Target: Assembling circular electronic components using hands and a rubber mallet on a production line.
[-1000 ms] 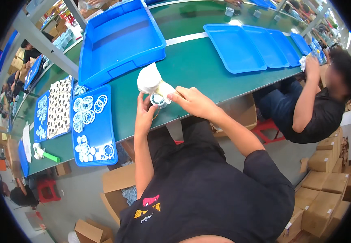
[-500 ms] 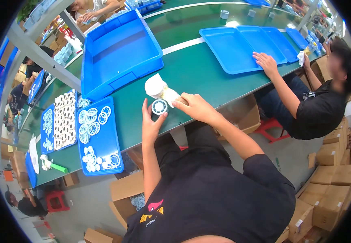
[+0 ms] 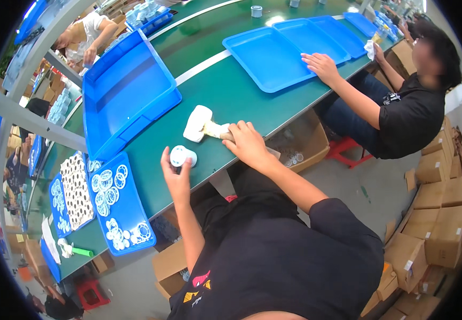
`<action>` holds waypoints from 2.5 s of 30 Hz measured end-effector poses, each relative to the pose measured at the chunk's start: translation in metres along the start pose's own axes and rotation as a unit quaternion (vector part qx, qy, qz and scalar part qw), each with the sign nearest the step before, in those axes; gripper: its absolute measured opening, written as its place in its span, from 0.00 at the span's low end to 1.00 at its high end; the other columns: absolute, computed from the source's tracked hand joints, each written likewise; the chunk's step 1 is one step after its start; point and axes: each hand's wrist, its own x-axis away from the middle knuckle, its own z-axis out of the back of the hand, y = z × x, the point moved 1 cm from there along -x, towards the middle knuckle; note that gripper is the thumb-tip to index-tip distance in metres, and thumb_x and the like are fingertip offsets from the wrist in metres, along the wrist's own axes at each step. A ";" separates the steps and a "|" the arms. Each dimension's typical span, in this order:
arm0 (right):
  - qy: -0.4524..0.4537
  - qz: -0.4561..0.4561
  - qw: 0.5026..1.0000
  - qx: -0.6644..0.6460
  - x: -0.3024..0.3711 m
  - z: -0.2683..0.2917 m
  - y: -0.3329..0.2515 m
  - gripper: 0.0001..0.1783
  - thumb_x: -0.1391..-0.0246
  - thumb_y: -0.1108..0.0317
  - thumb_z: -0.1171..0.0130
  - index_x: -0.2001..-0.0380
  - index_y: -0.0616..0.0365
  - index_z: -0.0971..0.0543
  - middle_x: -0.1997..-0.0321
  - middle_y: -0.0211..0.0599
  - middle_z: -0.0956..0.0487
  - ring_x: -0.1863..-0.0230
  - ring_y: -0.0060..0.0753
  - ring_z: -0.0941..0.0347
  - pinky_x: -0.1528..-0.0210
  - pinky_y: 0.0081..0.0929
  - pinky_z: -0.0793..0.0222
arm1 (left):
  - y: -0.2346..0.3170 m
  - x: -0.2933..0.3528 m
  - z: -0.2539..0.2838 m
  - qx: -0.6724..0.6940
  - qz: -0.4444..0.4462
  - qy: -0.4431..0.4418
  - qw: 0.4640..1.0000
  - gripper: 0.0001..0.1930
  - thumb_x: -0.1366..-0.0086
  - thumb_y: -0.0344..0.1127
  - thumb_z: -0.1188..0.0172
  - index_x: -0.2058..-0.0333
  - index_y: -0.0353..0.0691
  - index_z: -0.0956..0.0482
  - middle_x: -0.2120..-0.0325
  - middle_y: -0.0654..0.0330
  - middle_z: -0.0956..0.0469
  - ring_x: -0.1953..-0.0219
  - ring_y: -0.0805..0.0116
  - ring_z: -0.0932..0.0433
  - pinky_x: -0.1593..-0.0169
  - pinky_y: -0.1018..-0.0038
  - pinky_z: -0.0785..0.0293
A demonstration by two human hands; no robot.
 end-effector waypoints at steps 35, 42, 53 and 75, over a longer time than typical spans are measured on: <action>-0.111 0.064 0.952 -0.279 0.021 0.059 -0.100 0.14 0.38 0.64 0.34 0.53 0.60 0.17 0.75 0.42 0.21 0.77 0.40 0.24 0.73 0.38 0.31 | 0.051 0.026 -0.033 0.381 0.180 0.008 0.907 0.25 0.20 0.54 0.54 0.42 0.38 0.26 0.46 0.56 0.20 0.48 0.64 0.22 0.46 0.65 0.23; -0.143 0.084 0.961 -0.221 0.021 0.045 -0.094 0.13 0.34 0.66 0.36 0.52 0.62 0.17 0.80 0.34 0.25 0.78 0.22 0.33 0.74 0.29 0.39 | 0.042 0.027 -0.034 0.311 0.173 0.024 0.934 0.27 0.21 0.56 0.57 0.39 0.40 0.28 0.47 0.60 0.21 0.49 0.68 0.23 0.50 0.69 0.27; -0.140 0.024 0.934 -0.329 0.011 0.035 -0.085 0.13 0.32 0.64 0.38 0.59 0.65 0.17 0.82 0.39 0.26 0.80 0.22 0.34 0.76 0.31 0.39 | 0.043 0.016 -0.039 0.282 0.174 0.022 0.943 0.27 0.20 0.56 0.56 0.39 0.39 0.28 0.46 0.59 0.21 0.46 0.66 0.23 0.45 0.64 0.27; 0.015 -0.193 0.846 -0.496 -0.075 0.073 0.044 0.36 0.36 0.61 0.31 0.33 0.68 0.34 0.47 0.41 0.19 0.51 0.30 0.21 0.51 0.32 0.23 | 0.039 -0.027 -0.031 -0.108 -0.022 -0.050 0.993 0.21 0.32 0.33 0.33 0.42 0.32 0.22 0.50 0.51 0.20 0.52 0.62 0.19 0.48 0.67 0.21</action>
